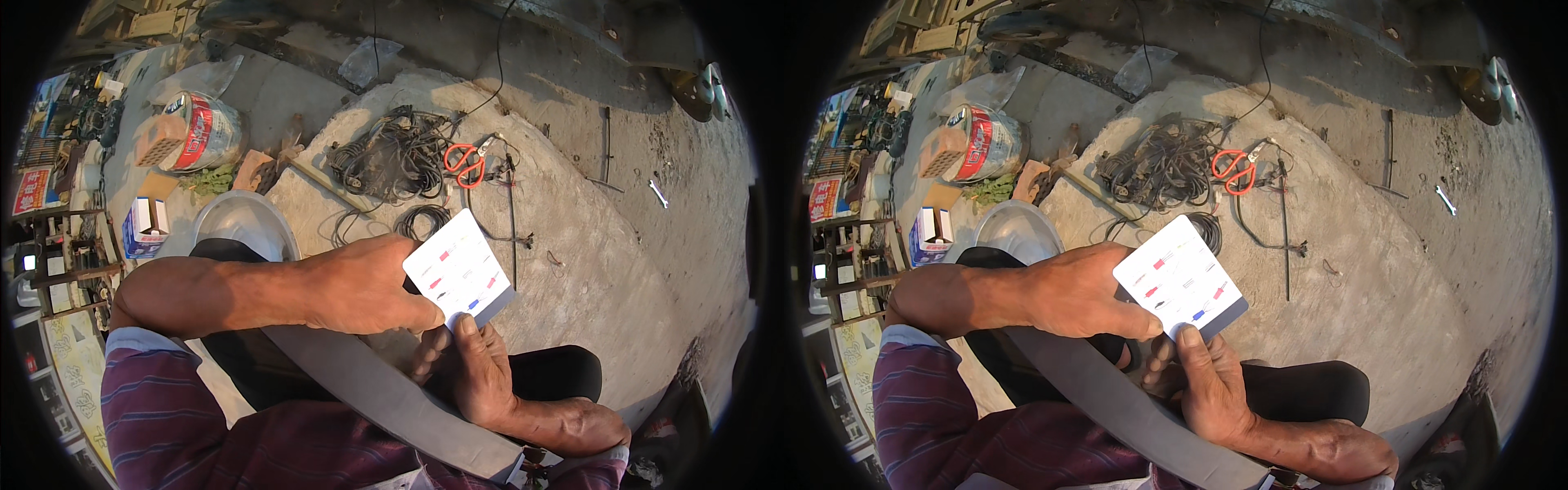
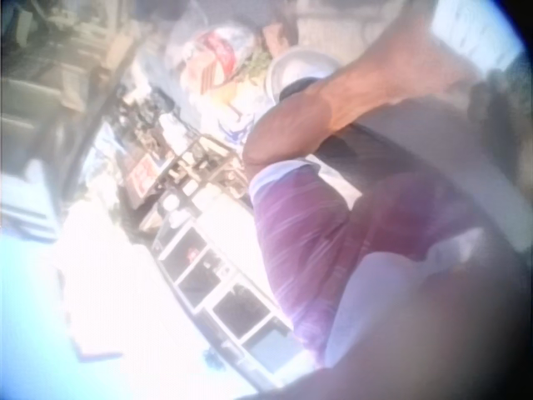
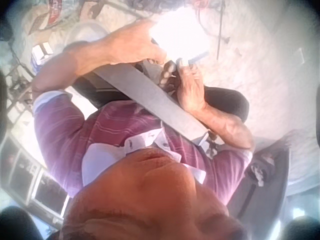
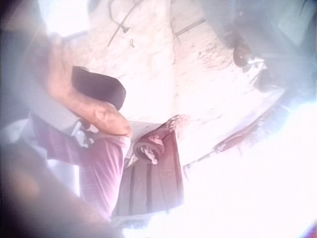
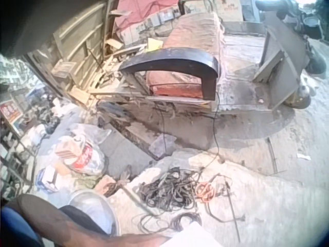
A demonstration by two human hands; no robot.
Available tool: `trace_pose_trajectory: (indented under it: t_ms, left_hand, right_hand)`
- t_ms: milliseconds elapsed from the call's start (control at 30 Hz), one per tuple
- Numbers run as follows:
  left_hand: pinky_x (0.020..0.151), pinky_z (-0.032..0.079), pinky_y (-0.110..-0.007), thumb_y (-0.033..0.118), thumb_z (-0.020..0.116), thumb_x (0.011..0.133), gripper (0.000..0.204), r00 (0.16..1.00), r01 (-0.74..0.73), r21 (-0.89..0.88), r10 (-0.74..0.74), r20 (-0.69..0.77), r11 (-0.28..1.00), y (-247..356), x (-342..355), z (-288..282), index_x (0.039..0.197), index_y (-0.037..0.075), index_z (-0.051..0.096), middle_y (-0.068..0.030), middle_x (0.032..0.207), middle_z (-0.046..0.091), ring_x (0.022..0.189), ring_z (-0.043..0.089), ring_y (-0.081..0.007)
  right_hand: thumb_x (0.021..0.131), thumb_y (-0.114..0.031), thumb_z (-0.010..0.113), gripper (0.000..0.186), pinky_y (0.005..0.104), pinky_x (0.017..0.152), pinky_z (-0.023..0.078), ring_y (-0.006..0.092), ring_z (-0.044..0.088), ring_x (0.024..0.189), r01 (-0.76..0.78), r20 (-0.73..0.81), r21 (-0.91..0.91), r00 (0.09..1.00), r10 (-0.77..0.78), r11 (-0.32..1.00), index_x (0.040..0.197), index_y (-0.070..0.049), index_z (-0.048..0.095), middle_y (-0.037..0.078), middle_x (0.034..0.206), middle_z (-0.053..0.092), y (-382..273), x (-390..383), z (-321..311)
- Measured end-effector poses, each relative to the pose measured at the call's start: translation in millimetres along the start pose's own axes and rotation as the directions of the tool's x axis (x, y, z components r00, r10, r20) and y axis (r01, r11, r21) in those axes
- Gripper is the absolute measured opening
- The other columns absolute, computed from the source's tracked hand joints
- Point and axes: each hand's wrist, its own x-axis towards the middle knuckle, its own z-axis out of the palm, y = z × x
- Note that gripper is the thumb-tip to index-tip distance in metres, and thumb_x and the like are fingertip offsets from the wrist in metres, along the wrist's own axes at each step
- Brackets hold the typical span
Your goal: The person retrieves a brushless controller from a red plastic bag, removes it from its box, and compares the wiring harness to a printed diagram. The person sits on the ground and continues to sort and examine the wires.
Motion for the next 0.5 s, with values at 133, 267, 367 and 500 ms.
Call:
trace_pose_trajectory:
  t_ms: [133, 267, 367, 500]
  left_hand:
    - [0.070, 0.054, -0.034, 0.028, 0.070, 0.096, 0.038, 0.968, -0.244, -0.239, 0.220, -0.125, 0.940, 2, 0, -7, 0.115, -0.004, 0.068, -0.0106, 0.097, 0.074, 0.080, 0.066, -0.0141]
    - [0.067, 0.055, -0.028, 0.014, 0.067, 0.099, 0.024, 0.999, -0.027, -0.104, 0.021, -0.050, 0.994, 6, -12, -25, 0.116, -0.003, 0.062, -0.0086, 0.098, 0.072, 0.079, 0.067, -0.0111]
    - [0.071, 0.058, -0.029, 0.007, 0.066, 0.099, 0.021, 0.997, -0.027, -0.174, 0.013, -0.082, 0.984, 7, -21, -25, 0.116, -0.002, 0.057, -0.0099, 0.099, 0.072, 0.083, 0.071, -0.0130]
    - [0.070, 0.058, -0.030, 0.012, 0.066, 0.097, 0.027, 0.983, -0.141, -0.304, 0.098, -0.153, 0.942, 5, -22, -13, 0.116, -0.004, 0.054, -0.0134, 0.100, 0.072, 0.085, 0.074, -0.0175]
  right_hand:
    - [0.111, -0.041, 0.047, 0.040, 0.0353, 0.074, 0.053, 0.0206, 0.063, 0.076, 0.045, 0.041, -0.097, 0.998, -0.041, 0.994, 0.099, -0.004, 0.054, 0.012, 0.085, 0.062, -2, -5, 3]
    - [0.110, -0.033, 0.050, 0.031, 0.0352, 0.074, 0.054, 0.0203, 0.064, 0.076, 0.008, 0.048, 0.004, 0.999, -0.008, 1.000, 0.101, -0.003, 0.054, 0.012, 0.086, 0.062, 2, -9, 5]
    - [0.109, -0.029, 0.053, 0.027, 0.0339, 0.075, 0.055, 0.0188, 0.064, 0.078, -0.055, 0.029, 0.129, 0.998, 0.051, 0.990, 0.105, -0.003, 0.056, 0.011, 0.089, 0.063, 4, -10, 4]
    - [0.106, -0.024, 0.059, 0.023, 0.0312, 0.078, 0.055, 0.0161, 0.064, 0.082, -0.117, 0.088, 0.214, 0.991, 0.101, 0.970, 0.110, -0.001, 0.057, 0.010, 0.092, 0.065, 4, -9, 2]
